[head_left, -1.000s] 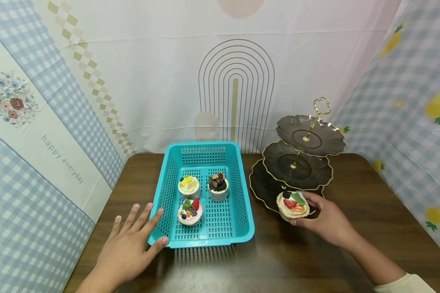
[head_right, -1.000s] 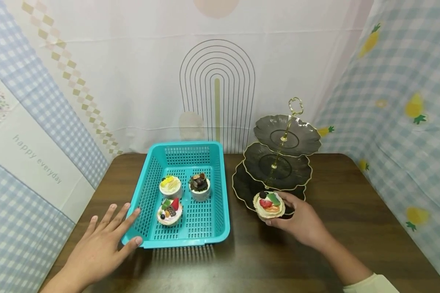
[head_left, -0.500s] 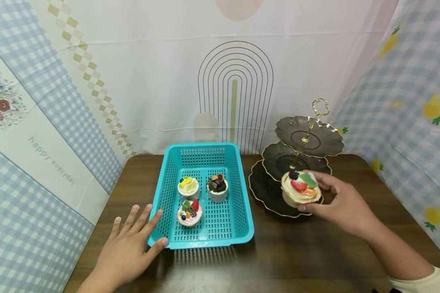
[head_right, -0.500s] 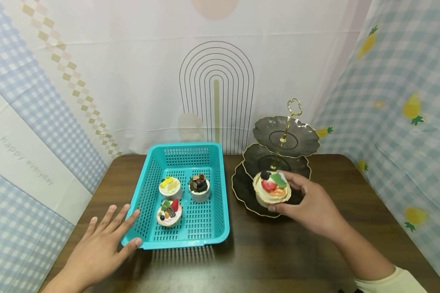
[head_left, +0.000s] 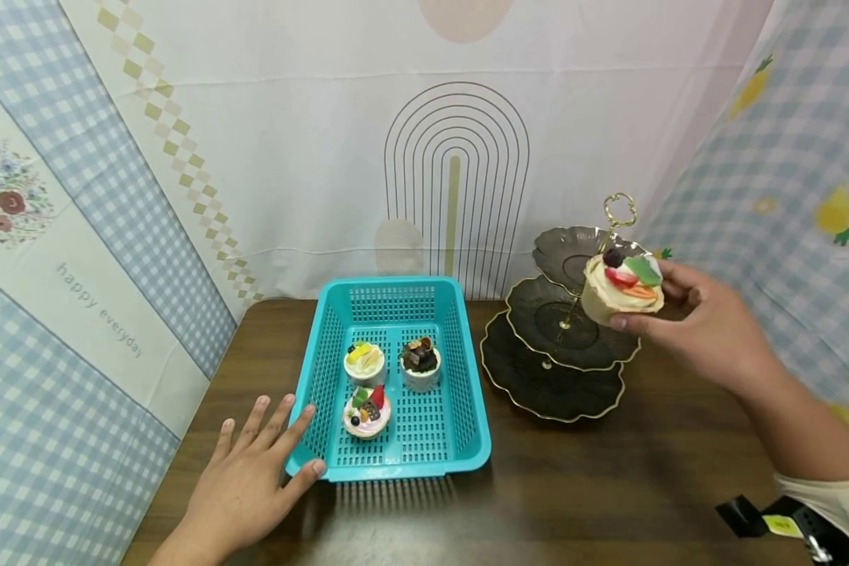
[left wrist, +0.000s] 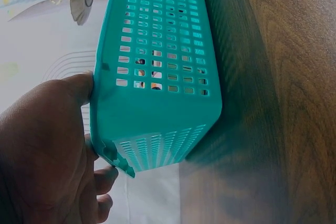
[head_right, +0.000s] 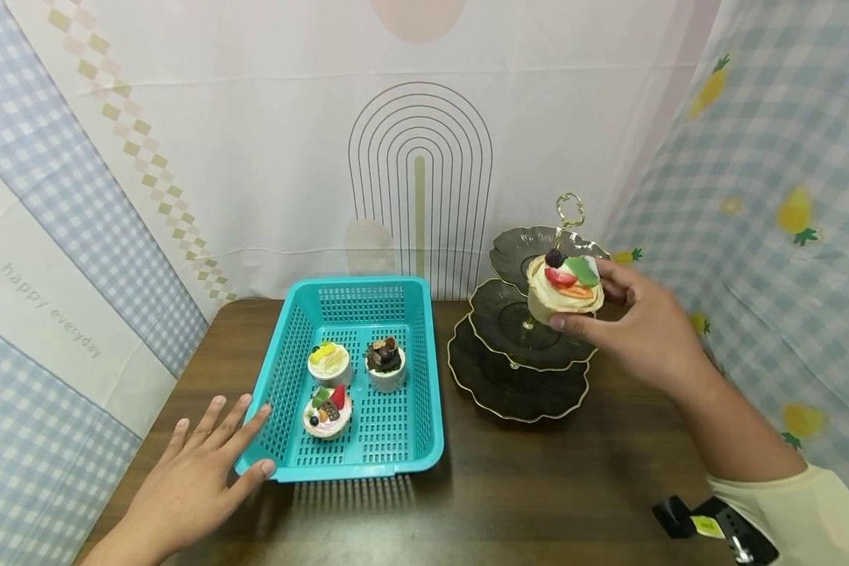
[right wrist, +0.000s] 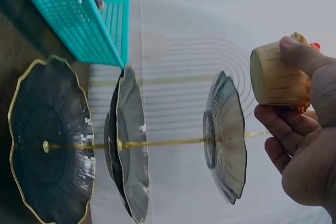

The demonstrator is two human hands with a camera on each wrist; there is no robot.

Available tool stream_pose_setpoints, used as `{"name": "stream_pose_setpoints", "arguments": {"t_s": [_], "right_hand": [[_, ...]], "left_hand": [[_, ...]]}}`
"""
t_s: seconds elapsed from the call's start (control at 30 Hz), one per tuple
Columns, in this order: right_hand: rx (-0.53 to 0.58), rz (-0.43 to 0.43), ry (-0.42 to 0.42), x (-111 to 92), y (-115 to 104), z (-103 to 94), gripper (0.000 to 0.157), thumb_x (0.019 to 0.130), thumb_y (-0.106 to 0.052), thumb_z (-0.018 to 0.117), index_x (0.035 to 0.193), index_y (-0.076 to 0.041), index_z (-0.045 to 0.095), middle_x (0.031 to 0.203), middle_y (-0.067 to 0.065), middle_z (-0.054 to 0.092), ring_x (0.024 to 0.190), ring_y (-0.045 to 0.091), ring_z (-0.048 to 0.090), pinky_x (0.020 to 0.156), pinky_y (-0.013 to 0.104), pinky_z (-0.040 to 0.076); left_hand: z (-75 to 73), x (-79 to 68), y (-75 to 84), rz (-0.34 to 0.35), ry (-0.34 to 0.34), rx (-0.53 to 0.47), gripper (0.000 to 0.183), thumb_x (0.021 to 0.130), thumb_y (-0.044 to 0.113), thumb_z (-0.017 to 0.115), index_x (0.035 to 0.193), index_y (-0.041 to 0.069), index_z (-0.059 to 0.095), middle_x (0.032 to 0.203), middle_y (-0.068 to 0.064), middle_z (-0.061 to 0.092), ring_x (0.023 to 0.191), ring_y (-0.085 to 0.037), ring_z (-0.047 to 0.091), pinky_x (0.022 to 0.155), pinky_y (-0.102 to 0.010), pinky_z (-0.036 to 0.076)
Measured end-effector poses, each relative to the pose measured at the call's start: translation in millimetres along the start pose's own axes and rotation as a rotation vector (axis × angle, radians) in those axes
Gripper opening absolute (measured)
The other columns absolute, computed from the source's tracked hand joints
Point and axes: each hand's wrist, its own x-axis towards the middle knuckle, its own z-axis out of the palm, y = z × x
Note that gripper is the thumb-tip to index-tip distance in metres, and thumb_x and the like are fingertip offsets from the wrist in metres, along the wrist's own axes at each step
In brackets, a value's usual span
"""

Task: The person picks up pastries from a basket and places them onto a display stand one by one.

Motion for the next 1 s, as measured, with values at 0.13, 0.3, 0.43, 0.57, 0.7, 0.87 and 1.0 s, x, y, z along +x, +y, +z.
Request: {"name": "stream_pose_setpoints", "arguments": {"t_s": [0.13, 0.3, 0.43, 0.57, 0.7, 0.87, 1.0], "right_hand": [[-0.006, 0.044, -0.01, 14.3, 3.8, -0.9, 0.079, 0.082, -0.038, 0.089, 0.149, -0.012, 0.055, 0.116, -0.014, 0.073, 0.096, -0.011, 0.059, 0.074, 0.011, 0.043], [-0.024, 0.089, -0.025, 27.0, 7.2, 1.1, 0.083, 0.083, -0.047, 0.085, 0.152, -0.014, 0.052, 0.133, 0.011, 0.067, 0.1, -0.011, 0.055, 0.073, 0.012, 0.044], [-0.023, 0.085, -0.031, 34.3, 9.3, 2.6, 0.081, 0.083, -0.048, 0.085, 0.149, -0.011, 0.054, 0.131, 0.014, 0.068, 0.094, -0.012, 0.058, 0.071, 0.011, 0.046], [-0.038, 0.079, -0.051, 39.7, 11.6, 3.6, 0.083, 0.083, -0.049, 0.085, 0.148, -0.007, 0.054, 0.13, 0.015, 0.068, 0.093, -0.012, 0.058, 0.072, 0.01, 0.045], [-0.054, 0.088, -0.071, 42.2, 14.7, 5.9, 0.085, 0.083, -0.052, 0.084, 0.148, -0.007, 0.053, 0.128, 0.014, 0.069, 0.093, -0.008, 0.058, 0.074, 0.012, 0.044], [-0.063, 0.108, -0.086, 44.0, 15.8, 7.8, 0.09, 0.084, -0.055, 0.082, 0.151, -0.006, 0.049, 0.132, 0.016, 0.067, 0.107, 0.01, 0.063, 0.076, 0.014, 0.043], [-0.077, 0.118, -0.098, 46.8, 15.9, 8.6, 0.095, 0.085, -0.058, 0.079, 0.154, -0.003, 0.044, 0.135, 0.02, 0.064, 0.118, 0.03, 0.06, 0.081, 0.022, 0.043]], "left_hand": [[-0.3, 0.5, -0.1, -0.002, 0.0, 0.0, 0.076, 0.1, 0.072, 0.039, 0.162, 0.027, 0.035, 0.168, -0.006, 0.02, 0.156, -0.037, 0.007, 0.12, -0.066, -0.005], [0.0, 0.4, 0.4, -0.004, -0.001, -0.001, 0.077, 0.1, 0.072, 0.039, 0.162, 0.027, 0.035, 0.168, -0.006, 0.02, 0.156, -0.037, 0.007, 0.12, -0.065, -0.005], [0.1, 0.2, 0.9, -0.006, -0.001, -0.003, 0.077, 0.1, 0.073, 0.038, 0.162, 0.027, 0.035, 0.169, -0.006, 0.019, 0.156, -0.036, 0.006, 0.12, -0.065, -0.007], [0.2, -0.2, 1.0, -0.004, 0.003, -0.003, 0.077, 0.1, 0.073, 0.038, 0.162, 0.027, 0.035, 0.169, -0.006, 0.019, 0.156, -0.036, 0.006, 0.12, -0.064, -0.007], [0.5, -0.6, 0.8, -0.003, 0.002, -0.006, 0.077, 0.1, 0.073, 0.039, 0.162, 0.027, 0.035, 0.169, -0.006, 0.019, 0.156, -0.036, 0.006, 0.12, -0.064, -0.007], [0.4, -0.2, 1.1, -0.004, 0.002, -0.006, 0.078, 0.099, 0.074, 0.038, 0.162, 0.027, 0.035, 0.169, -0.005, 0.019, 0.156, -0.036, 0.007, 0.12, -0.065, -0.006], [0.3, 0.2, 1.5, -0.006, 0.003, -0.007, 0.078, 0.099, 0.074, 0.037, 0.162, 0.027, 0.036, 0.169, -0.005, 0.019, 0.156, -0.036, 0.007, 0.12, -0.065, -0.005]]}}
